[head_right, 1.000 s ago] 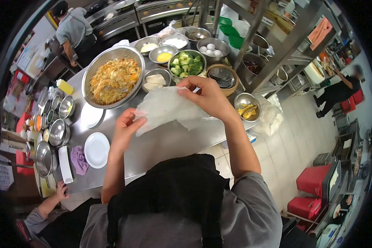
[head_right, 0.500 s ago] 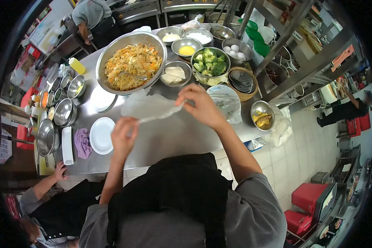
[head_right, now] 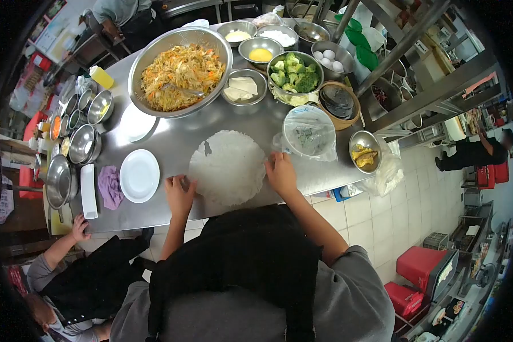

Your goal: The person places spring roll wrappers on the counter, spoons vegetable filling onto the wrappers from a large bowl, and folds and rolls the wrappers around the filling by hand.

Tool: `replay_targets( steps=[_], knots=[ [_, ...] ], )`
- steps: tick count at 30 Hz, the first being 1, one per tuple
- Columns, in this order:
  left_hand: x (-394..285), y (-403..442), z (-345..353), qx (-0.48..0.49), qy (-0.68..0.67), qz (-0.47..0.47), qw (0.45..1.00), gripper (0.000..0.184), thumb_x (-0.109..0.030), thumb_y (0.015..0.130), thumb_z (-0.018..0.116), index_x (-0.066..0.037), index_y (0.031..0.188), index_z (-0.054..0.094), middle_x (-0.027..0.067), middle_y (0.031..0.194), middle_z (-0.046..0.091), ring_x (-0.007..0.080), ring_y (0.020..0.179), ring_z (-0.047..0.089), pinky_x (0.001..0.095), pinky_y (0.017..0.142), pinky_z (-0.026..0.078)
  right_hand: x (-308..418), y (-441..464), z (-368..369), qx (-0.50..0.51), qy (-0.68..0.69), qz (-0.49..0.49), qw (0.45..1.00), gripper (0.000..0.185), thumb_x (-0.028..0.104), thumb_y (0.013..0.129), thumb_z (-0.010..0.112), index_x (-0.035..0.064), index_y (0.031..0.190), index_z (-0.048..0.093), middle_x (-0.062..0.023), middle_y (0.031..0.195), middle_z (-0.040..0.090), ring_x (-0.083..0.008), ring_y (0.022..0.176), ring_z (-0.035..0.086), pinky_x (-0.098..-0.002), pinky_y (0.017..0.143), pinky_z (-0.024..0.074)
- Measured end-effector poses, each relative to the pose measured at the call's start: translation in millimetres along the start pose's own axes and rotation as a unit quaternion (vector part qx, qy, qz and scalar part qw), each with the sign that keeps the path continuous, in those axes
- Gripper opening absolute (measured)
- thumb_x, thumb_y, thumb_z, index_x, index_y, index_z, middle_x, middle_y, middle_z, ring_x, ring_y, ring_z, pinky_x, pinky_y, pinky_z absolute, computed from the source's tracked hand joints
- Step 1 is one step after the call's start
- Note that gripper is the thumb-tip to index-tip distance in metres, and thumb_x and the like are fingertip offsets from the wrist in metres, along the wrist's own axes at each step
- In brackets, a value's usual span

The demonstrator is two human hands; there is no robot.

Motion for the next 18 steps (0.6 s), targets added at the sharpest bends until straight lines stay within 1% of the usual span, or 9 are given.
replay_targets(
  steps=[2,5,6,8,11,14,15,17,18],
  knots=[
    [1.3,1.0,7.1,0.022,0.027,-0.010,0.999,0.037,-0.027,0.078,0.081,-0.003,0.102,0.066,0.0209,0.118,0.053,0.0390,0.110,0.053,0.0480,0.093,0.045,-3.0,3.6,8.5,0.000,-0.008,0.028,1.000,0.037,0.025,0.088,0.071,0.0022,0.115,0.061,-0.0181,0.103,0.065,-0.0369,0.092,0.066,-0.0466,0.080,0.0529],
    [2.5,-2.9,22.2,0.057,0.026,-0.038,0.997,0.034,-0.028,0.078,0.081,-0.003,0.095,0.065,0.0186,0.113,0.055,0.0372,0.110,0.053,0.0476,0.093,0.043,2.7,7.0,14.6,0.043,-0.037,0.089,0.994,0.039,0.032,0.085,0.074,0.0036,0.108,0.061,-0.0166,0.098,0.068,-0.0357,0.092,0.067,-0.0468,0.080,0.0531],
    [3.8,-3.2,25.6,0.048,0.019,-0.026,0.998,0.031,-0.027,0.079,0.081,-0.003,0.093,0.065,0.0178,0.109,0.057,0.0368,0.105,0.055,0.0474,0.090,0.045,3.4,7.1,16.3,0.065,-0.049,0.112,0.990,0.039,0.034,0.084,0.074,0.0042,0.106,0.061,-0.0159,0.096,0.068,-0.0353,0.092,0.067,-0.0469,0.080,0.0531],
    [7.2,-4.7,31.9,0.029,0.003,-0.003,1.000,0.027,-0.024,0.081,0.079,-0.003,0.089,0.064,0.0162,0.101,0.060,0.0361,0.096,0.059,0.0469,0.084,0.048,3.8,6.1,17.9,0.082,-0.066,0.090,0.990,0.037,0.034,0.084,0.074,0.0042,0.102,0.061,-0.0155,0.094,0.069,-0.0346,0.091,0.068,-0.0472,0.079,0.0535],
    [-0.1,-1.5,29.2,0.077,-0.129,-0.095,0.984,0.029,-0.021,0.084,0.077,-0.001,0.099,0.062,0.0158,0.093,0.067,0.0291,0.075,0.065,0.0415,0.069,0.051,-4.1,6.3,24.2,0.083,-0.057,0.052,0.994,0.034,0.033,0.085,0.073,0.0034,0.098,0.061,-0.0153,0.093,0.070,-0.0347,0.088,0.069,-0.0470,0.077,0.0537],
    [-5.4,-1.3,26.0,0.095,-0.218,-0.181,0.954,0.026,-0.014,0.088,0.074,-0.001,0.104,0.059,0.0146,0.097,0.069,0.0240,0.071,0.066,0.0368,0.068,0.053,0.2,8.1,21.3,0.090,0.028,0.067,0.993,0.035,0.031,0.085,0.072,0.0030,0.102,0.060,-0.0157,0.093,0.070,-0.0342,0.085,0.069,-0.0454,0.076,0.0536],
    [-11.5,-2.7,24.9,0.101,-0.286,-0.212,0.929,0.028,-0.012,0.088,0.073,-0.001,0.109,0.058,0.0137,0.097,0.069,0.0225,0.073,0.066,0.0359,0.069,0.053,2.6,9.1,19.8,0.096,0.066,0.080,0.990,0.036,0.031,0.085,0.072,0.0030,0.104,0.060,-0.0158,0.093,0.069,-0.0339,0.084,0.069,-0.0447,0.076,0.0536],
    [-26.2,-7.4,26.4,0.113,-0.415,-0.269,0.862,0.033,-0.007,0.089,0.071,-0.002,0.119,0.057,0.0120,0.098,0.069,0.0194,0.077,0.067,0.0341,0.072,0.055,-16.9,11.4,43.2,0.108,0.156,0.089,0.978,0.037,0.021,0.088,0.071,0.0032,0.115,0.054,-0.0146,0.093,0.070,-0.0272,0.079,0.068,-0.0400,0.071,0.0531],
    [-29.0,-6.6,27.4,0.065,-0.400,-0.192,0.894,0.035,-0.006,0.089,0.070,-0.001,0.121,0.058,0.0115,0.095,0.070,0.0196,0.076,0.068,0.0347,0.074,0.056,-24.7,11.2,51.9,0.114,0.200,0.093,0.969,0.039,0.017,0.089,0.071,0.0033,0.120,0.051,-0.0139,0.093,0.070,-0.0238,0.077,0.068,-0.0377,0.069,0.0528]
  ],
)
Point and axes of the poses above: each hand's wrist, its own y-axis towards the middle knuckle, its own z-axis out of the palm, x = y × z, the point moved 3 cm from there along y, towards the middle knuckle
